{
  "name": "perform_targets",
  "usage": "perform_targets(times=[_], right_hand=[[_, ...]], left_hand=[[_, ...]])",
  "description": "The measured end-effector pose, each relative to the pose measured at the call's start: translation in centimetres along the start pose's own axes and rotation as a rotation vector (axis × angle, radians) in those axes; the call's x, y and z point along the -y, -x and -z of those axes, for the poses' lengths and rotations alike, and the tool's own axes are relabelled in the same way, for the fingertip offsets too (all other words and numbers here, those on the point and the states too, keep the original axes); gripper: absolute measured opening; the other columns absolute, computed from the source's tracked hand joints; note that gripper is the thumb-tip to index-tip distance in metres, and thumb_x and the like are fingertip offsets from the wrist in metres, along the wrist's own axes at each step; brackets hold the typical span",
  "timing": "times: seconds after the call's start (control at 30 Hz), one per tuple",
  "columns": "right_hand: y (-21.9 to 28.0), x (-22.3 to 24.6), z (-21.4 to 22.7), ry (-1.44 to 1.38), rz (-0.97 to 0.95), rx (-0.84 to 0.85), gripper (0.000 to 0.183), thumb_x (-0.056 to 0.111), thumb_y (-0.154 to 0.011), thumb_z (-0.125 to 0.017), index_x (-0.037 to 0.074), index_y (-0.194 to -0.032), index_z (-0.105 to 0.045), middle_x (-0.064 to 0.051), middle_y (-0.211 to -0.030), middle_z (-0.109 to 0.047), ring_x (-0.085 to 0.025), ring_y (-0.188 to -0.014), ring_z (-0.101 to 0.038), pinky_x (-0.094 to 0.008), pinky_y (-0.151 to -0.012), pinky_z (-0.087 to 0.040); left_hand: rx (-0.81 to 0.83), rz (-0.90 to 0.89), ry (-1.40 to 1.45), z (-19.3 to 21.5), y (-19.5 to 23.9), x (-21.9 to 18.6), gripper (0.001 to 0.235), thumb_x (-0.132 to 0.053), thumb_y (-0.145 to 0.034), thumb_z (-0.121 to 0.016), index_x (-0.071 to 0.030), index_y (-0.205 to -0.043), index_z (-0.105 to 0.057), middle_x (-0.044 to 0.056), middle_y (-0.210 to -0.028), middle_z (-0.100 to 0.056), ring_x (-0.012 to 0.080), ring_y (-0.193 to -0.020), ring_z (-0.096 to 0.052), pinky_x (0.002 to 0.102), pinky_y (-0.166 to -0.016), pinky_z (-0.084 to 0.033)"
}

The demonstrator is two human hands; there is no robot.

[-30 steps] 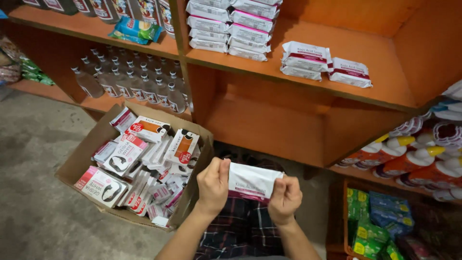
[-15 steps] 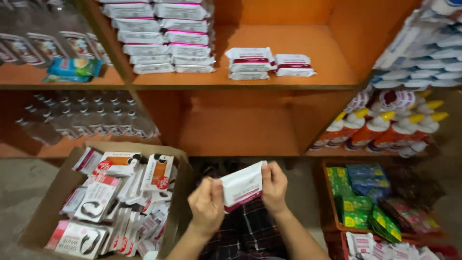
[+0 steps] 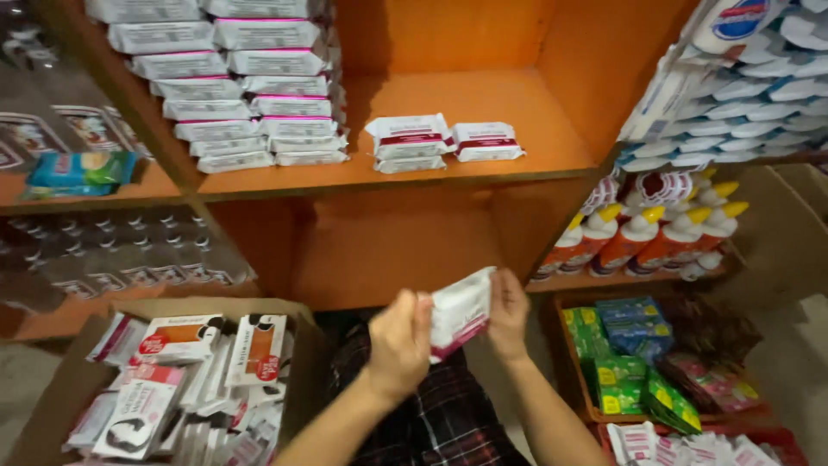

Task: Stocking bars of soap onto a shelf from a cardboard box.

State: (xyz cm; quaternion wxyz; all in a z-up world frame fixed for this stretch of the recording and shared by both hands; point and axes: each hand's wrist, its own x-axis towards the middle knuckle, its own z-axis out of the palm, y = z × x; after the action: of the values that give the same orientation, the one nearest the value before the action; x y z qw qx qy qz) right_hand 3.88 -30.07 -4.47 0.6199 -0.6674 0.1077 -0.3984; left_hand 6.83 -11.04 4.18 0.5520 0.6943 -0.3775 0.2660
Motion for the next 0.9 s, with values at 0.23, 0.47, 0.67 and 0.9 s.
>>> perform_targets(times=[0.23,0.47,0.67,0.9], right_hand=[[-10.6,3.0,2.4,0.249,0.263,0.027,0.024,0.014,-0.110,-0.054,-0.001,-0.092,-0.053,-0.008,-0.082,-0.048,-0.016,-0.082,-0.045,-0.036,-0.071,-0.044],[-24.2,7.2,-0.9,-0.179,-0.066,0.120,0.031,0.036,-0.111,-0.052,0.008,-0.102,-0.062,-0.001,-0.078,-0.061,-0.012,-0.059,-0.050,-0.030,-0.049,-0.039],[-34.2,-3.6,-0.7,0.004,-0.193,0.233,0.035,0.040,-0.110,-0.055,0.006,-0.102,-0.063,-0.002,-0.073,-0.063,-0.010,-0.047,-0.050,-0.029,-0.038,-0.039],[-33.9,-0.2,-0.4,1.230,0.716,-0.215,0.032,0.038,-0.113,-0.062,0.007,-0.106,-0.062,-0.018,-0.093,-0.071,-0.035,-0.069,-0.066,-0.044,-0.056,-0.052]], left_hand=[[0.073,0.437,0.068,-5.3,-8.1,4.3,0.030,-0.026,-0.107,-0.054,0.000,-0.094,-0.062,0.025,-0.067,-0.057,0.0387,-0.055,-0.058,0.045,-0.053,-0.044],[0.003,0.193,0.087,-6.3,-17.0,7.1,0.022,-0.022,-0.104,-0.057,-0.002,-0.113,-0.062,0.019,-0.095,-0.072,0.0351,-0.080,-0.070,0.043,-0.073,-0.054],[-0.139,0.065,-0.058,-2.0,-15.6,10.5,0.009,-0.005,-0.104,-0.057,-0.002,-0.110,-0.063,0.016,-0.099,-0.071,0.0321,-0.091,-0.071,0.041,-0.082,-0.056],[-0.149,0.106,-0.170,-1.0,-14.0,14.6,0.015,0.001,-0.098,-0.061,-0.002,-0.113,-0.061,0.018,-0.102,-0.067,0.0353,-0.093,-0.068,0.043,-0.083,-0.054]])
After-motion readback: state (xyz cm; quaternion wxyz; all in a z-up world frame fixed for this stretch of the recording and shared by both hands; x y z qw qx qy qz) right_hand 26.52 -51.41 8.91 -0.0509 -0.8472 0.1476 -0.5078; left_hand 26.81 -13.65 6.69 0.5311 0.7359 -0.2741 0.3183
